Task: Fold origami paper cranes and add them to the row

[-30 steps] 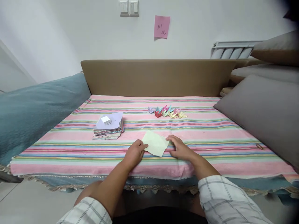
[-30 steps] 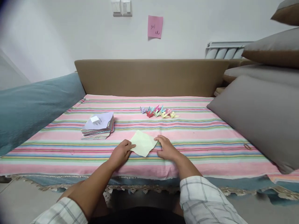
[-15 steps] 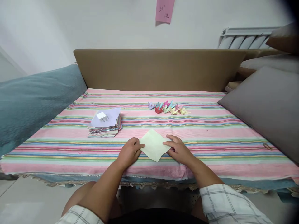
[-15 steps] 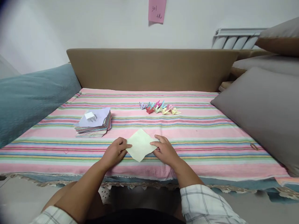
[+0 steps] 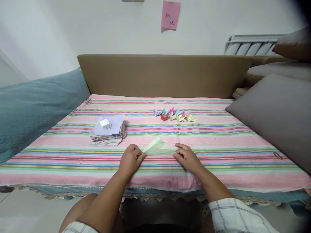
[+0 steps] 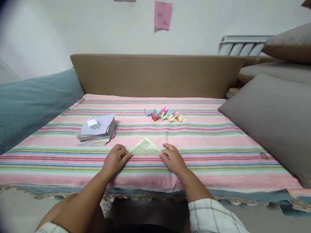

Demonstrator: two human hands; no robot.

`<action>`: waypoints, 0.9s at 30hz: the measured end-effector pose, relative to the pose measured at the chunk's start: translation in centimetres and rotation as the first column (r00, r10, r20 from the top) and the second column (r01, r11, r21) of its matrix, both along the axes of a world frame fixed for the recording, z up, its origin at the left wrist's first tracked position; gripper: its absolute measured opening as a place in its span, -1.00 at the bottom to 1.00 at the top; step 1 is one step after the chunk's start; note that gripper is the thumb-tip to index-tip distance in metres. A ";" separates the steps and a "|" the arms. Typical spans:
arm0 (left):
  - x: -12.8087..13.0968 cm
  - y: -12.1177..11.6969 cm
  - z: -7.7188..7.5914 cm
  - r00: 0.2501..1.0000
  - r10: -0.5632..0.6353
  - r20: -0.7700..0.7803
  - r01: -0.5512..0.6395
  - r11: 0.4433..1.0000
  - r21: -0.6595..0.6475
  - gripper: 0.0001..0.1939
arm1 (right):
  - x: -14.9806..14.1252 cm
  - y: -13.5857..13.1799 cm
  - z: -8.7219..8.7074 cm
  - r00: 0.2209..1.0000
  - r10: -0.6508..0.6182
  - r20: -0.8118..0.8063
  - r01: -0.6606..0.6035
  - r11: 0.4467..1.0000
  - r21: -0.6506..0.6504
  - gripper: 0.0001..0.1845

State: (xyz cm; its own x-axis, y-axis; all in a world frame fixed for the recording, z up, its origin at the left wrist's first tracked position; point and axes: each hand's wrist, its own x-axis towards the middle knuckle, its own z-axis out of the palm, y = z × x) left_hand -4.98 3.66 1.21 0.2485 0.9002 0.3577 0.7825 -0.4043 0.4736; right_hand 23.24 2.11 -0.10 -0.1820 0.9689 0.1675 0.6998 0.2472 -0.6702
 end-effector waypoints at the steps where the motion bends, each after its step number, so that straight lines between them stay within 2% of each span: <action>1: 0.0 0.0 0.0 1.000 0.002 0.003 -0.002 1.000 0.001 -0.76 | 0.0 0.0 0.0 1.000 -0.006 -0.006 0.006 1.000 0.003 -0.70; 11: 0.1 0.0 0.0 1.000 0.027 0.002 -0.027 0.999 0.017 -0.73 | -0.5 0.0 -0.4 0.990 -0.140 0.020 0.140 0.990 0.027 -0.71; 19: 0.1 -0.2 0.1 0.998 0.067 -0.011 -0.066 0.996 0.068 -0.74 | -1.2 0.4 -1.0 0.981 -0.189 0.052 0.184 0.979 0.085 -0.73; 27: 0.3 -0.2 -0.1 0.992 0.095 -0.088 -0.088 0.993 0.082 -0.77 | -1.7 0.4 -0.5 0.969 -0.214 0.125 0.206 0.976 0.076 -0.73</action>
State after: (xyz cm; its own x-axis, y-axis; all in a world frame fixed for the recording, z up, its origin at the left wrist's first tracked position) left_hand -4.67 3.50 1.09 0.2011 0.8910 0.4071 0.8564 -0.3617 0.3685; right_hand 21.54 2.48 -0.58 -0.0001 0.9762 0.2167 0.8217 0.1236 -0.5564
